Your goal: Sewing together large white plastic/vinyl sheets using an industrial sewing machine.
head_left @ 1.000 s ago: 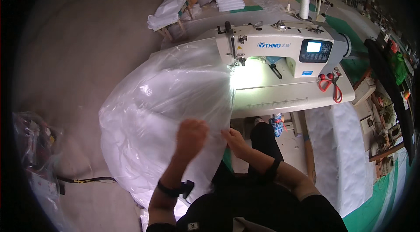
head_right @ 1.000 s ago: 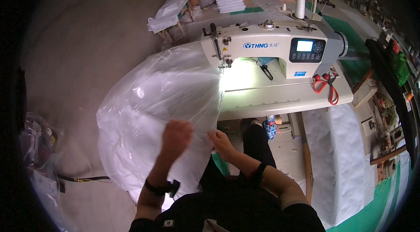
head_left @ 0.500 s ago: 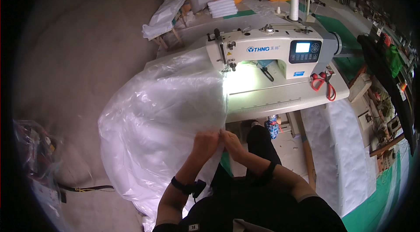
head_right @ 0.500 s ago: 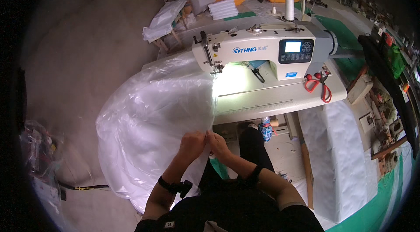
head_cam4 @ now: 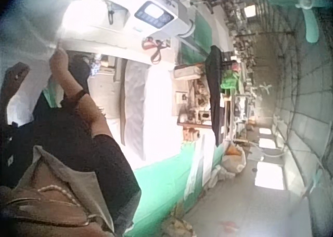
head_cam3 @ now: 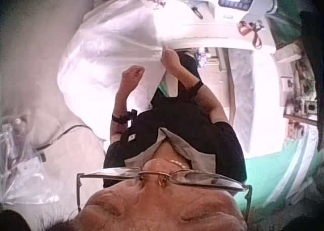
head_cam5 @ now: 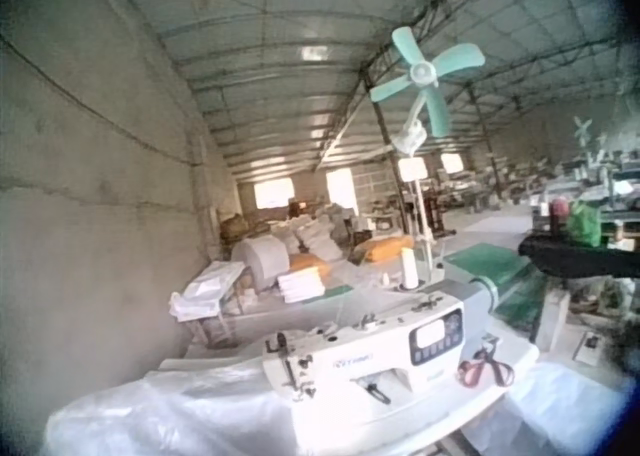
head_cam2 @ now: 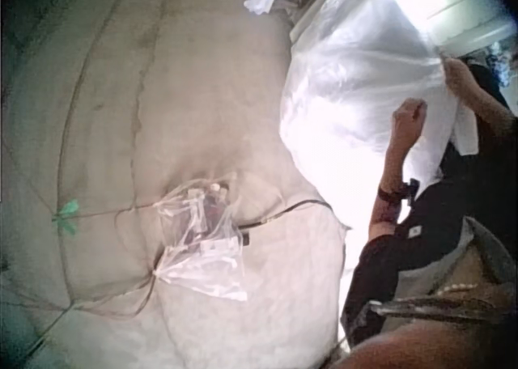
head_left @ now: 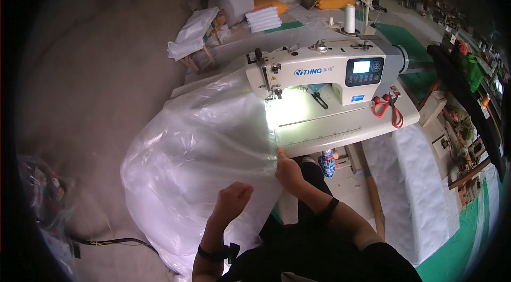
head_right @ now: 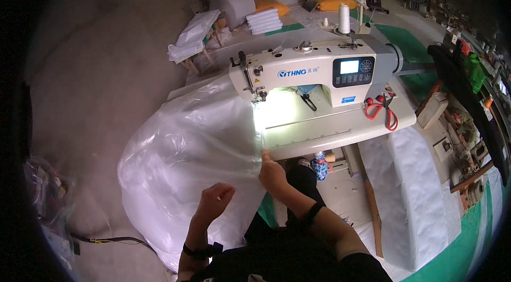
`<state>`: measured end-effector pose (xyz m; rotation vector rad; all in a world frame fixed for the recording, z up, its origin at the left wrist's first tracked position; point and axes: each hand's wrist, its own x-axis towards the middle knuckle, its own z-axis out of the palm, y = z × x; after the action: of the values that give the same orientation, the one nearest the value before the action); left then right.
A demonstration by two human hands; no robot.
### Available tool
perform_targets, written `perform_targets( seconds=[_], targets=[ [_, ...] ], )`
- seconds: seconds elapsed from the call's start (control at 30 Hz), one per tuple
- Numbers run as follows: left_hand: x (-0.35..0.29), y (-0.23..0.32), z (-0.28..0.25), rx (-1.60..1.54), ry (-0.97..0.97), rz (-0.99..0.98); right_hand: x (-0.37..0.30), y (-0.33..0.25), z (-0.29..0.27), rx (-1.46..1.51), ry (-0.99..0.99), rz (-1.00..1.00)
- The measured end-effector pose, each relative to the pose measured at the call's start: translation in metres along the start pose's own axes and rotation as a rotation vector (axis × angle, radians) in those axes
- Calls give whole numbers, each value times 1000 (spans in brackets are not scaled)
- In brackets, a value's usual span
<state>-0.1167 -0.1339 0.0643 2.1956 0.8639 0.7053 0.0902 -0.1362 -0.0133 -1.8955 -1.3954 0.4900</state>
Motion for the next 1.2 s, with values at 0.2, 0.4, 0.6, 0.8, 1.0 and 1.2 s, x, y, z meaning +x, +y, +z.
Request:
perform_targets(
  seconds=[0.2, 0.4, 0.6, 0.8, 1.0, 1.2],
  targets=[
    [-9, -16, 3, 168, 146, -76, 42, -10, -5, -323, -45, 25],
    [-29, -14, 21, 201, 84, -73, 85, -16, -15, -493, -78, -32],
    [-25, -25, 73, 635, -61, -64, 109, -19, -11, -512, -57, -29],
    [-8, -8, 74, 498, -136, 150, 113, -21, -11, -535, -109, -9],
    [1, 37, 64, 612, -157, 220, 83, -26, -9, -548, -86, -68],
    [16, 25, 77, 683, -136, 313, 51, -22, -9, -543, -156, 2]
  ],
)
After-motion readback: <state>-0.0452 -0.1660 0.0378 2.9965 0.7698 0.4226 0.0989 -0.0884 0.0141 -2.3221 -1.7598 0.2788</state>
